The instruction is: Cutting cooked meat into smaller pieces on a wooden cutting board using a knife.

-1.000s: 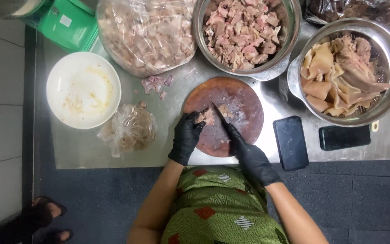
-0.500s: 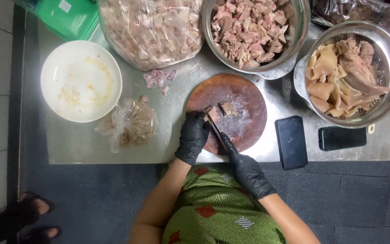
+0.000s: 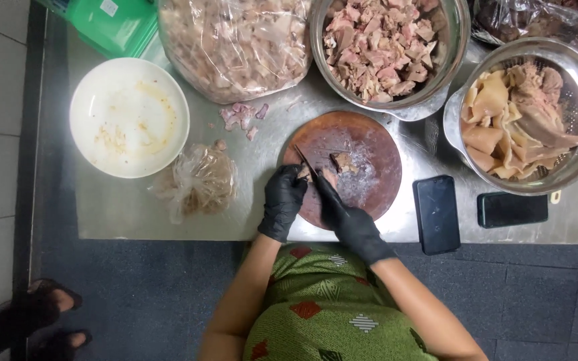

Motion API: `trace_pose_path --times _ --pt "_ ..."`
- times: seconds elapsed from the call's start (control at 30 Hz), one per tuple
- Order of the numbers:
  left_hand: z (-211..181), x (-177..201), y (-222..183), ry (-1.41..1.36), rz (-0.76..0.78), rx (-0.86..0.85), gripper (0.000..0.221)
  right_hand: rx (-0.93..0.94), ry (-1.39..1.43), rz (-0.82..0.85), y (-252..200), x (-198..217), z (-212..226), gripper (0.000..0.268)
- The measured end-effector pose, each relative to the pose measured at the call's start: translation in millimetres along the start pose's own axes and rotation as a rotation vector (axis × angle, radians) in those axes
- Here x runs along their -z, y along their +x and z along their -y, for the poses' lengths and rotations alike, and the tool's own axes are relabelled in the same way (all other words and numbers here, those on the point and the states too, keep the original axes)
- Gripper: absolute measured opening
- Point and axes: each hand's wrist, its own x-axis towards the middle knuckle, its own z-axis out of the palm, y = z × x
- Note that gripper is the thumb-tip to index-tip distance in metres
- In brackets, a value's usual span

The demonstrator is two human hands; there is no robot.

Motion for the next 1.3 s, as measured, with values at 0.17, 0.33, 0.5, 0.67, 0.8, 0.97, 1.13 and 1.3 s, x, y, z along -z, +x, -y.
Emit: trace_pose_path --times 0.17,0.33,0.5,0.67,0.8,0.97,1.13,1.3 --pt "-10.5 13.4 -3.3 -0.005 -0.018 -0.027 0.011 -0.071 0.108 -0.005 -40.2 -28.2 -51.5 0.059" --pt "-19.1 4.1 -13.4 0.023 -0.081 -0.038 0.011 -0.14 0.212 -0.024 -53.6 -52.9 -61.0 0.053" --pt "-1.4 -16.6 -21.6 0.237 -0.077 -0.173 0.025 -0.217 0.336 -0.046 -50.1 -67.4 -58.8 0.048" --pt "-8.0 -34.8 -22.9 0.679 -0.123 -0.18 0.021 -0.098 0.243 -0.054 -36.1 -67.7 -57.4 0.053" --pt "-47.7 -6.0 -12.5 0.806 -0.168 -0.252 0.022 0.068 0.03 -0.041 -17.8 -54.4 -41.8 0.081" --pt "25.6 -58.2 -23.3 0.732 -0.101 -0.193 0.031 0.14 -0.008 -0.067 28.1 -83.0 -65.6 0.079" --pt "51.5 -56.3 -26.2 0.528 -0.013 -0.359 0.043 0.196 -0.022 -0.162 55.0 -50.7 -26.4 0.094" --pt "8.6 -11.8 -19.7 0.255 -0.021 -0.125 0.019 0.426 -0.138 -0.338 8.9 -20.9 -21.9 0.092"
